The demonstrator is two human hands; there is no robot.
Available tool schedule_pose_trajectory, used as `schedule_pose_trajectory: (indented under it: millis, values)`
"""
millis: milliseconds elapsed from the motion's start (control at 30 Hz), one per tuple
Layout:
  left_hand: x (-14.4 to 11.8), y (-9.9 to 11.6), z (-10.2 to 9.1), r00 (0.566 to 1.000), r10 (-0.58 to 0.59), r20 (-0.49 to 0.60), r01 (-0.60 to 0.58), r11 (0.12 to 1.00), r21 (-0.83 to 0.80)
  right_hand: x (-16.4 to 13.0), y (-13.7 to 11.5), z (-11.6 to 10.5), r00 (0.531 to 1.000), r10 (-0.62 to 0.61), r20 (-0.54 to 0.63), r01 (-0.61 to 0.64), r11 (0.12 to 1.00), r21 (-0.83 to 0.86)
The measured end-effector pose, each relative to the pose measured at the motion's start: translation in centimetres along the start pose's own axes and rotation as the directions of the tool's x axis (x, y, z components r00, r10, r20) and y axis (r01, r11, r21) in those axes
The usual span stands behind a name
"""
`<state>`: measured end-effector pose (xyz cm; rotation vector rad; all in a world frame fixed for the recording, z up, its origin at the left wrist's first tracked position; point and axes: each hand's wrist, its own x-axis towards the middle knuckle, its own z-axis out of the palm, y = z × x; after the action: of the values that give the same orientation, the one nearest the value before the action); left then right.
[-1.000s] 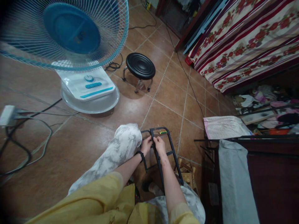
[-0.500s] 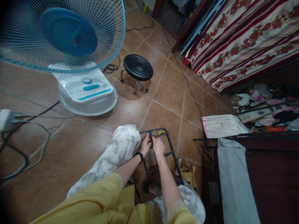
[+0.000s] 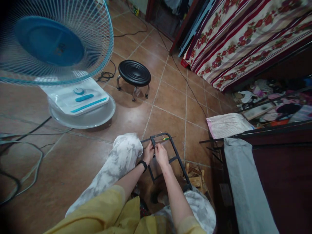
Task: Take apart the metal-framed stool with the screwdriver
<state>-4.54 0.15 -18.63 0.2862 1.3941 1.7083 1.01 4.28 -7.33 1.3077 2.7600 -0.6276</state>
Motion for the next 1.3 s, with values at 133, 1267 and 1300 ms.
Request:
schedule_pose_trajectory:
  millis: [133, 1267, 1300]
  values:
    - [0.2, -0.2, 0.0, 0.997, 0.063, 0.040, -0.066, 0.996, 0.059, 0.4, 0.1, 0.3, 1.000, 0.005, 0.013, -0.003, 0.994, -0.107]
    - [-0.9, 3.2, -0.3, 1.000, 0.024, -0.011, -0.015, 0.862, 0.507, 0.1, -1.4, -0.7, 0.990, 0.109, 0.088, -0.078, 0.952, -0.295]
    - [-0.9, 3.3, -0.3, 1.000, 0.022, -0.014, -0.012, 0.863, 0.505, 0.2, -1.4, -0.7, 0.988, 0.118, 0.097, -0.083, 0.946, -0.313]
